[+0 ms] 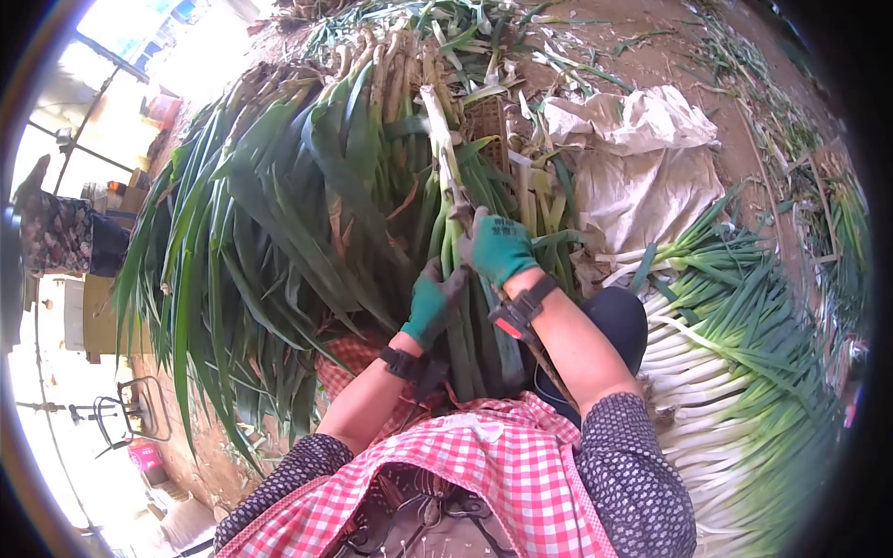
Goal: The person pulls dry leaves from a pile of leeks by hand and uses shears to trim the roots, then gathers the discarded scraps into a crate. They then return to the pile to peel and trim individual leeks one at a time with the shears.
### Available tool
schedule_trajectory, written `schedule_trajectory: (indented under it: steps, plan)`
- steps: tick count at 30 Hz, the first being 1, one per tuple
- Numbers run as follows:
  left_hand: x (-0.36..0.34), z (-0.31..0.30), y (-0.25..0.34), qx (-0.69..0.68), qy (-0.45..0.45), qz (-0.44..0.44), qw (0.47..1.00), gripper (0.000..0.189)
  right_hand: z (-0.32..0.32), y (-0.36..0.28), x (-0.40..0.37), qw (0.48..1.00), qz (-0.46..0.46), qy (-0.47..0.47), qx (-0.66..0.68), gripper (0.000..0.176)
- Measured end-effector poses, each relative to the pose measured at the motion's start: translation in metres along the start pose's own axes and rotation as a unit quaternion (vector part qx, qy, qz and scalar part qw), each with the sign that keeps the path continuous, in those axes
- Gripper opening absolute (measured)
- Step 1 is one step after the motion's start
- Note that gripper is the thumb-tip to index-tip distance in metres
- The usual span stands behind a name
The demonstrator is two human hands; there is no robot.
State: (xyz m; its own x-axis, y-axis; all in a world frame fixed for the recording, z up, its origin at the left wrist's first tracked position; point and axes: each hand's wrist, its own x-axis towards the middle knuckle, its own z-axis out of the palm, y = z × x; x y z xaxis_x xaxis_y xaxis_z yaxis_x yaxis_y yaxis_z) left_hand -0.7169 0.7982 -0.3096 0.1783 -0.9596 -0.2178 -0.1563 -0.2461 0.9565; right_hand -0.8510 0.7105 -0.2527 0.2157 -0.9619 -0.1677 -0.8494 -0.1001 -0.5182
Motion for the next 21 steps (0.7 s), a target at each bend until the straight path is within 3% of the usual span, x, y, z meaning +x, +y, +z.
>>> schedule_trajectory:
  steps: [2, 5, 8, 11, 14, 15, 16, 17, 21]
  plan:
    - [-0.005, -0.002, 0.02, 0.014, 0.003, 0.002, 1.0, 0.039, 0.003, -0.001, 0.017, 1.0, -0.003, 0.031, 0.0, 0.047]
    - [0.004, 0.003, -0.004, -0.043, 0.008, -0.013, 0.999, 0.039, -0.005, -0.018, 0.053, 0.998, 0.012, 0.057, -0.007, 0.043]
    - [-0.001, 0.002, 0.004, -0.086, -0.011, -0.035, 0.996, 0.038, -0.015, -0.028, 0.097, 1.0, 0.011, 0.025, -0.002, 0.043]
    - [0.003, 0.003, -0.005, -0.035, 0.017, 0.007, 0.999, 0.036, -0.025, -0.032, 0.119, 1.0, 0.009, 0.022, -0.012, 0.044]
    - [0.004, 0.001, -0.012, -0.089, -0.003, -0.025, 0.996, 0.035, -0.027, -0.022, 0.105, 0.999, 0.016, -0.012, 0.028, 0.048]
    - [0.005, 0.001, -0.013, -0.138, 0.002, -0.043, 0.99, 0.034, -0.027, -0.024, 0.085, 0.998, 0.042, 0.017, 0.031, 0.053]
    - [0.005, 0.001, -0.014, -0.187, 0.005, -0.062, 0.98, 0.034, -0.035, -0.019, 0.063, 0.998, 0.011, -0.054, 0.001, 0.054]
    - [0.006, 0.001, -0.015, -0.236, 0.01, -0.081, 0.968, 0.033, -0.018, -0.007, 0.041, 0.999, 0.034, -0.005, 0.017, 0.05]
    - [0.006, -0.008, -0.003, -0.306, -0.034, -0.065, 0.949, 0.044, -0.015, 0.031, -0.045, 0.994, 0.019, -0.066, 0.087, 0.048]
